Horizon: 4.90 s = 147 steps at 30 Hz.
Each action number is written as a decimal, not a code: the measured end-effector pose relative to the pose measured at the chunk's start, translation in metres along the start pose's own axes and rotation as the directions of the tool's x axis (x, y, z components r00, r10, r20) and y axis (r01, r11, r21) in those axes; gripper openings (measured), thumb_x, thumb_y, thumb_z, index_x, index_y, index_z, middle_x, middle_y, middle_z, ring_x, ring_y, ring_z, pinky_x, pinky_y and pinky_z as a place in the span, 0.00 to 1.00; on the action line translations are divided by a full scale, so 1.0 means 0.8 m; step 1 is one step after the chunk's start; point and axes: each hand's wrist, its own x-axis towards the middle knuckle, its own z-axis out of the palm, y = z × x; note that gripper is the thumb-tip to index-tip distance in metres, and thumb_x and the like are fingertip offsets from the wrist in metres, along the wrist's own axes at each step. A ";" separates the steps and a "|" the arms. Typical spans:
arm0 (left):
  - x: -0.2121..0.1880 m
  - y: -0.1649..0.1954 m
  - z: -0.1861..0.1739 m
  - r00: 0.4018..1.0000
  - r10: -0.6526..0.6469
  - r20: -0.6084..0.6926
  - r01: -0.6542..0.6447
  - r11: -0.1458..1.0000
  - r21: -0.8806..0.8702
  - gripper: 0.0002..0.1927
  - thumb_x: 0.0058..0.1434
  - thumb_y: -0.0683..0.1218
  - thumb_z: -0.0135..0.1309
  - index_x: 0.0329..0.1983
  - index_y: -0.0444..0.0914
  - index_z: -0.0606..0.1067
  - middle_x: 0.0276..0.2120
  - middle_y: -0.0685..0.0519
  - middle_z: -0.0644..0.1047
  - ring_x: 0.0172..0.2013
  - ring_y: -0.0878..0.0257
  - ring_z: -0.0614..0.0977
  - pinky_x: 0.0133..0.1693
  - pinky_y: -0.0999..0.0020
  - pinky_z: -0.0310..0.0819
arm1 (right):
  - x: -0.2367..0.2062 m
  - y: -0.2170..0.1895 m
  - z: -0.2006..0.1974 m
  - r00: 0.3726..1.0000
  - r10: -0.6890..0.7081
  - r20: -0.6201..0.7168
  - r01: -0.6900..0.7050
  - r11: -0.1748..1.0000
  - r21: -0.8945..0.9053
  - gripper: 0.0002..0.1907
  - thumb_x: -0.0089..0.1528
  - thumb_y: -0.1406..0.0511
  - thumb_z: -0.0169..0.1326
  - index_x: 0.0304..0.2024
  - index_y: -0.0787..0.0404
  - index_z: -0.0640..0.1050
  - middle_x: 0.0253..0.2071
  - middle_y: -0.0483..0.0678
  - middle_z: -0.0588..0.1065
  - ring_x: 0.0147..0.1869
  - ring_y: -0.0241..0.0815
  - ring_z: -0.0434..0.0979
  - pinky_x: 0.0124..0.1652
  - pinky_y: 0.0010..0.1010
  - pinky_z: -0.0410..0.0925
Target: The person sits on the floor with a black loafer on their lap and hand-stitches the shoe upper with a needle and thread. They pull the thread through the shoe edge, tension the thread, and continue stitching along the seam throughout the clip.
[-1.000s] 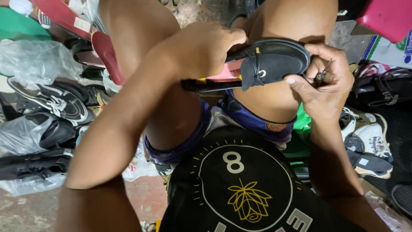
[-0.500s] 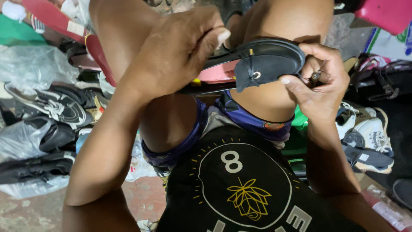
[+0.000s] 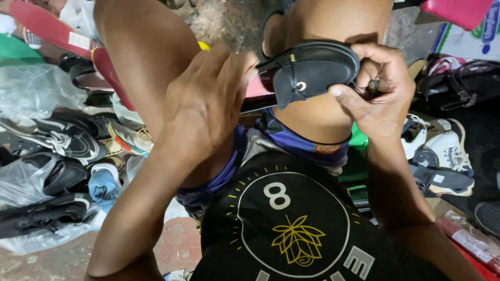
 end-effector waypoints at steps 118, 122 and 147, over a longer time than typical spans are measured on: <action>-0.037 0.053 0.096 0.985 -0.158 -0.066 0.166 0.974 0.155 0.08 0.67 0.41 0.60 0.47 0.37 0.75 0.43 0.48 0.75 0.45 0.50 0.74 0.49 0.57 0.72 | -0.008 -0.014 -0.069 0.994 -0.051 -0.093 0.080 0.934 0.347 0.12 0.72 0.63 0.56 0.38 0.63 0.70 0.40 0.50 0.71 0.42 0.36 0.74 0.41 0.23 0.68; -0.035 0.047 0.097 0.980 -0.198 -0.001 0.194 0.961 0.196 0.07 0.63 0.45 0.63 0.37 0.38 0.76 0.37 0.48 0.74 0.41 0.48 0.73 0.42 0.56 0.71 | -0.001 -0.036 -0.027 0.989 -0.053 -0.139 0.115 0.864 0.490 0.14 0.70 0.60 0.56 0.37 0.59 0.68 0.34 0.49 0.75 0.32 0.33 0.73 0.34 0.23 0.69; -0.015 0.056 0.093 0.930 -0.367 0.002 0.347 0.877 -0.333 0.34 0.64 0.47 0.67 0.66 0.34 0.63 0.53 0.44 0.79 0.54 0.55 0.83 0.57 0.64 0.77 | 0.019 -0.011 0.013 0.993 -0.013 -0.121 0.051 0.948 0.314 0.13 0.76 0.66 0.55 0.39 0.62 0.68 0.28 0.46 0.69 0.27 0.32 0.63 0.29 0.23 0.56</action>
